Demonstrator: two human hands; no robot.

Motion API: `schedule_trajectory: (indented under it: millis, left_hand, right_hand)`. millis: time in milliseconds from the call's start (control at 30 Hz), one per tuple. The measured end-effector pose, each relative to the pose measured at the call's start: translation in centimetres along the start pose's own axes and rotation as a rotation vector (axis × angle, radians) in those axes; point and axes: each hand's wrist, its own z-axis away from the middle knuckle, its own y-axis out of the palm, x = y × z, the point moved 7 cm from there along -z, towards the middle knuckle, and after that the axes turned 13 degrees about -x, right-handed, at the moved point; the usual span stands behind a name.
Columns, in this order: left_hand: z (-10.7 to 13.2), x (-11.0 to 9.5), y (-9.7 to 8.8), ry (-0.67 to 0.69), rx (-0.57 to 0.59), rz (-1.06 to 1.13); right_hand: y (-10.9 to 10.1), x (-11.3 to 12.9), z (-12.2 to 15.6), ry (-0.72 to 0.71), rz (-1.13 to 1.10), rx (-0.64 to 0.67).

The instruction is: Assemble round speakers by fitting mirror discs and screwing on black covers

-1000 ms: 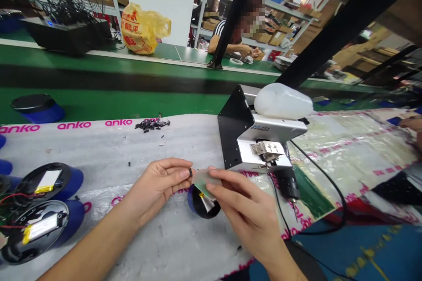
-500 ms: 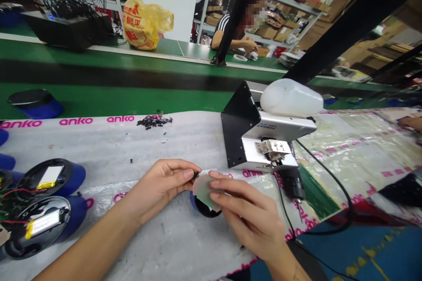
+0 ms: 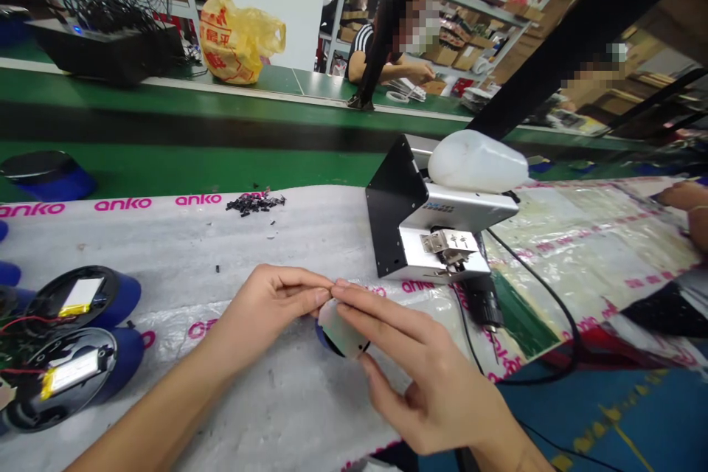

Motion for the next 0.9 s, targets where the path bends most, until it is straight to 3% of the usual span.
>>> schedule_trajectory:
  millis: [133, 333, 533, 733, 900]
  left_hand:
    - [0.1, 0.2, -0.1, -0.049, -0.053, 0.077]
    - [0.1, 0.4, -0.7, -0.080, -0.182, 0.143]
    - [0.7, -0.1, 0.5, -0.039, -0.174, 0.155]
    - [1.3, -0.8, 0.9, 0.143, -0.109, -0.154]
    - [1.9, 0.4, 3.8, 0.344, 0.067, -0.579]
  right_hand:
    - [0.9, 0.5, 0.6, -0.042, 0.175, 0.040]
    - [1.1, 0.5, 0.5, 0.066, 0.240, 0.048]
    - [0.4, 0.2, 0.3, 0.228, 0.180, -0.185]
    - [-0.2, -2.0, 0.2, 0.440, -0.115, -0.135]
    - [-0.7, -3.4, 0.8, 0.608, -0.355, -0.141]
